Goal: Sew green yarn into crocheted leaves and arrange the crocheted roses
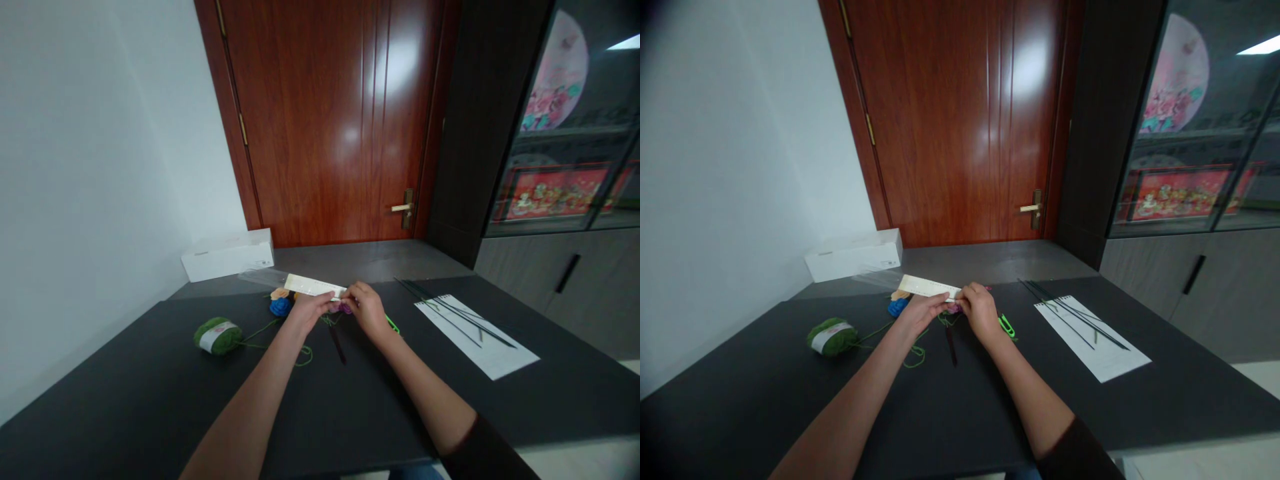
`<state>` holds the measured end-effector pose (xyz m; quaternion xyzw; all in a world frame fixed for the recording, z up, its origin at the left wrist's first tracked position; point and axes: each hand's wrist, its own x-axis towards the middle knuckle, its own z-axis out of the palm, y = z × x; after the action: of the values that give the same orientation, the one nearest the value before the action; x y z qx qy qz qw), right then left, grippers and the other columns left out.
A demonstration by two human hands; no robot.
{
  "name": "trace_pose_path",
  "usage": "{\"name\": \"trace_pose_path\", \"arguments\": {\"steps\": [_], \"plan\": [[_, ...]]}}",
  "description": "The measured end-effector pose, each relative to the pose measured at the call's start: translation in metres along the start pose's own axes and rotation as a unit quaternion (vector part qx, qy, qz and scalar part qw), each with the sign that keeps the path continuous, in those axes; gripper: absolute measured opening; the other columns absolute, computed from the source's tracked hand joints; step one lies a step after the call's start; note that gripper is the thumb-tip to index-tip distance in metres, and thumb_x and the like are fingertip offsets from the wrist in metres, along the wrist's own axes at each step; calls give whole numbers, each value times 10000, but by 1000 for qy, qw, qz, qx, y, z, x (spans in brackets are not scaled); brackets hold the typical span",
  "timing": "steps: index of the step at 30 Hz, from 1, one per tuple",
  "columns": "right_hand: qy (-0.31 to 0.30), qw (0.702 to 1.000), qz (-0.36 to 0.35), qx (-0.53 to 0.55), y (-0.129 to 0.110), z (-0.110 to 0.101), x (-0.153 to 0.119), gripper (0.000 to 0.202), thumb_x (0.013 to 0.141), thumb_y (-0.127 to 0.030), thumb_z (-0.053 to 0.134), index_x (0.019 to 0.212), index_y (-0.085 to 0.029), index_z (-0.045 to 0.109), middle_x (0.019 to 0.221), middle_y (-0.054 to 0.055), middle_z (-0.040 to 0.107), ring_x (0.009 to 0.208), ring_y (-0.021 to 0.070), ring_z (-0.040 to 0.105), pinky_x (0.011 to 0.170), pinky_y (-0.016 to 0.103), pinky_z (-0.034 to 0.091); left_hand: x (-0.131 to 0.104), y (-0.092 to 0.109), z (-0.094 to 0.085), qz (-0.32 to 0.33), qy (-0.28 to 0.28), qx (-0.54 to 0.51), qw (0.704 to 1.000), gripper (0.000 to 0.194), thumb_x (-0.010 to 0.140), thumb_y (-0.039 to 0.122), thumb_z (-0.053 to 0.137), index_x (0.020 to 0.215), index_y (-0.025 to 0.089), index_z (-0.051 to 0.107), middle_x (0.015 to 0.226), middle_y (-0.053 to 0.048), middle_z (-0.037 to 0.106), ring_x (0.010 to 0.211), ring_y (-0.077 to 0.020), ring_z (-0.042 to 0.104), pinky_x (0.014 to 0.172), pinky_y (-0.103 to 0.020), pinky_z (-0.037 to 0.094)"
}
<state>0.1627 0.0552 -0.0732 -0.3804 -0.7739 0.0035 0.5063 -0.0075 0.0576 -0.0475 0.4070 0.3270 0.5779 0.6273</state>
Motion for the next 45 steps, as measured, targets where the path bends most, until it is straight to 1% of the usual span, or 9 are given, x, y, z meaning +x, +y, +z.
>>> {"name": "trace_pose_path", "arguments": {"steps": [9, 14, 19, 24, 27, 31, 34, 38, 45], "plan": [[8, 1000, 7, 21, 1, 2, -1, 157, 844, -83, 642, 755, -206, 602, 768, 27, 582, 781, 213, 555, 712, 296, 414, -2, -2, 0, -3, -19, 43, 999, 407, 548, 100, 896, 889, 50, 680, 821, -125, 756, 679, -211, 708, 688, -350, 593], [-6, 999, 20, 40, 0, 3, 0, 102, 843, -97, 655, 834, -198, 639, 811, 38, 606, 815, 217, 571, 745, 306, 433, 0, -3, -1, -10, 0, 39, 999, 323, 540, 87, 874, 797, 31, 687, 764, -138, 747, 645, -213, 694, 685, -370, 581], [-7, 999, 24, 44, -4, 2, 1, 80, 839, -125, 657, 854, -204, 658, 794, 31, 620, 797, 212, 565, 748, 315, 435, 0, -2, -1, -15, -12, 36, 999, 265, 533, 88, 854, 742, 28, 701, 739, -142, 743, 670, -216, 691, 690, -358, 563], [80, 995, 64, 7, -5, 11, -2, 32, 811, -214, 699, 839, -199, 704, 940, 84, 605, 956, 261, 568, 894, 406, 425, 2, -4, -1, -21, -16, 17, 1000, 213, 540, 66, 825, 721, 41, 715, 722, -118, 739, 655, -205, 677, 684, -352, 548], [104, 990, 91, 37, -2, 19, -4, 44, 797, -225, 684, 823, -193, 700, 1024, 114, 602, 1036, 277, 571, 928, 420, 434, 2, -4, 0, -43, -16, 7, 999, 129, 581, 46, 785, 693, 42, 721, 700, -113, 733, 640, -190, 667, 682, -334, 541], [80, 986, 110, 96, 2, 26, -6, 66, 815, -244, 614, 773, -199, 638, 861, 71, 638, 870, 230, 609, 805, 343, 474, 2, -3, 2, -64, 2, 5, 998, 65, 616, -8, 727, 656, 42, 720, 662, -107, 721, 620, -177, 658, 672, -312, 539], [74, 984, 129, 101, 4, 28, -6, 95, 793, -272, 600, 723, -207, 600, 752, 37, 625, 736, 203, 589, 720, 310, 461, 2, -3, 3, -71, 14, 1, 997, 77, 627, -34, 708, 654, 38, 717, 675, -110, 721, 634, -178, 664, 662, -298, 541], [70, 980, 153, 107, 5, 27, -6, 111, 757, -296, 592, 687, -211, 582, 680, 17, 605, 655, 183, 560, 663, 288, 441, 4, -5, 2, -78, 16, -3, 997, 76, 646, -27, 722, 675, 42, 705, 705, -117, 725, 659, -178, 673, 670, -298, 553], [67, 975, 185, 107, 2, 21, -4, 112, 739, -314, 593, 690, -213, 598, 618, 3, 595, 598, 174, 532, 609, 275, 422, 2, -10, 2, -6, -2, 4, 1000, 333, 561, 57, 870, 839, 58, 687, 792, -111, 744, 674, -195, 690, 671, -330, 569]]}}
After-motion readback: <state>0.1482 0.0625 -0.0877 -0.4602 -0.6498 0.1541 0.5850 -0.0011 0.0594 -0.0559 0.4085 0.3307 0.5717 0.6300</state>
